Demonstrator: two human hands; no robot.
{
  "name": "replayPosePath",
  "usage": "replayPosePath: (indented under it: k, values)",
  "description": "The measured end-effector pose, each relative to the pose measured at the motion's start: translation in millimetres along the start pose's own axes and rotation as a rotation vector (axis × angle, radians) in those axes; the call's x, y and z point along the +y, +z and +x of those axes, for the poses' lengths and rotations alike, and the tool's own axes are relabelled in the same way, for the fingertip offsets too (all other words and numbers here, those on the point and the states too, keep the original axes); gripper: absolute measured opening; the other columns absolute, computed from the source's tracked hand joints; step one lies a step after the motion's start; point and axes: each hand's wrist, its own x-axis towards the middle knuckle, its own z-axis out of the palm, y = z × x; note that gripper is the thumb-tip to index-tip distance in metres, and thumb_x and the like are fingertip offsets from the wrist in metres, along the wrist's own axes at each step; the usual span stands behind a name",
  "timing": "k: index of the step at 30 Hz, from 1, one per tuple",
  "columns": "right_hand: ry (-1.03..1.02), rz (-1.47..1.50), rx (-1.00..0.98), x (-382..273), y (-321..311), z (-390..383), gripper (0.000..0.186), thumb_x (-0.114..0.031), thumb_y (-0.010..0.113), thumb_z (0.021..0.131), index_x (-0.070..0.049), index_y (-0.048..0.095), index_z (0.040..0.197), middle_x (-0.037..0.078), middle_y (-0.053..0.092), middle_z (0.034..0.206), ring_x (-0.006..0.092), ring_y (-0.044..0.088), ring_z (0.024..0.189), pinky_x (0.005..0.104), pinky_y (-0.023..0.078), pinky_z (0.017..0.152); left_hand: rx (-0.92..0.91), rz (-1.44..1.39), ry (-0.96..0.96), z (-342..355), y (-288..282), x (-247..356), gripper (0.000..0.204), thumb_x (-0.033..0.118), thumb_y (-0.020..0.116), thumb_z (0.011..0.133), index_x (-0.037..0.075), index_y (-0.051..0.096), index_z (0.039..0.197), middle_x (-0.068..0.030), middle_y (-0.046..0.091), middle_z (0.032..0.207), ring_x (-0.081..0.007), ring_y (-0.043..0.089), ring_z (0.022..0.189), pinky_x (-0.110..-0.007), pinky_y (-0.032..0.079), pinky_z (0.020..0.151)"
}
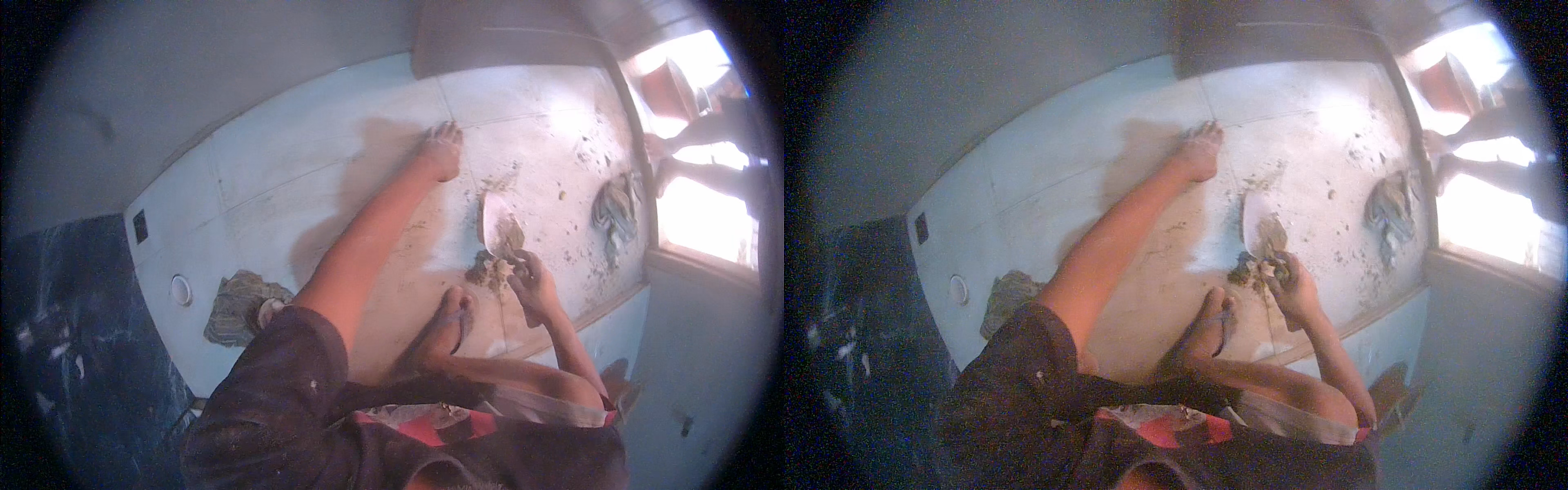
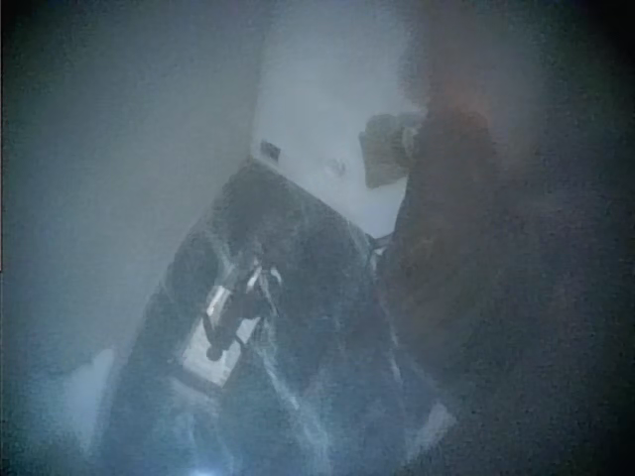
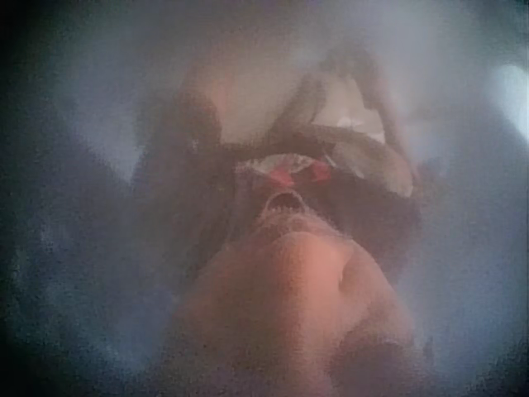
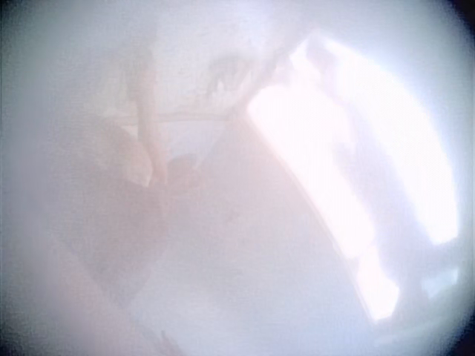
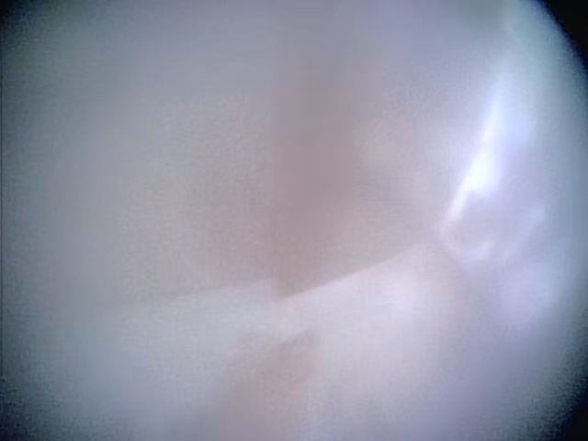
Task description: The person applies grout into the seams between floor tiles using a trowel and their hands, then positions a metal trim piece along the edge of a tile.
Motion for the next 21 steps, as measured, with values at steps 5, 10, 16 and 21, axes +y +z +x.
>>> replayPosePath:
  k: [5, 10, 16, 21]
  values:
    - [0.012, 0.067, -0.023, -3, 12, 11, 0.048, -0.010, 0.066, 0.079, -0.011, 0.049, 0.124, 0.014, 0.063, 0.103, 0.0266, 0.062, 0.090, 0.0358, 0.050, 0.075, -0.062, -0.046, 0.040, 4, -16, 0, 0.049, 0.017, 0.053, 0.079, -0.004, 0.050, 0.124, -0.0207, 0.044, 0.135, -0.0295, 0.040, 0.128, -0.038, 0.032, 0.106]
    - [-0.185, 0.212, -0.069, -12, 13, 16, 0.048, -0.008, 0.067, 0.079, -0.006, 0.049, 0.123, 0.017, 0.062, 0.110, 0.0260, 0.060, 0.100, 0.0369, 0.048, 0.084, -0.165, -0.177, -0.004, -50, -42, -41, 0.042, 0.022, 0.058, 0.077, -0.004, 0.058, 0.110, -0.0262, 0.060, 0.110, -0.0384, 0.057, 0.105, -0.045, 0.044, 0.094]
    - [-0.262, 0.045, -0.171, -62, -7, 20, 0.050, -0.010, 0.066, 0.078, -0.003, 0.048, 0.124, 0.017, 0.064, 0.104, 0.0244, 0.063, 0.092, 0.0345, 0.048, 0.081, -0.137, 0.018, -0.023, -211, -110, -200, 0.030, 0.024, 0.054, 0.078, 0.001, 0.066, 0.092, -0.0232, 0.064, 0.096, -0.0381, 0.061, 0.090, -0.048, 0.048, 0.080]
    - [-0.233, -0.238, -0.168, -87, -37, 47, 0.054, -0.013, 0.068, 0.076, -0.001, 0.047, 0.124, 0.019, 0.064, 0.102, 0.0295, 0.064, 0.091, 0.0366, 0.050, 0.081, -0.318, -0.004, -0.323, -324, -221, -171, 0.038, 0.030, 0.054, 0.085, 0.008, 0.057, 0.116, -0.0209, 0.060, 0.110, -0.0376, 0.056, 0.103, -0.047, 0.045, 0.089]
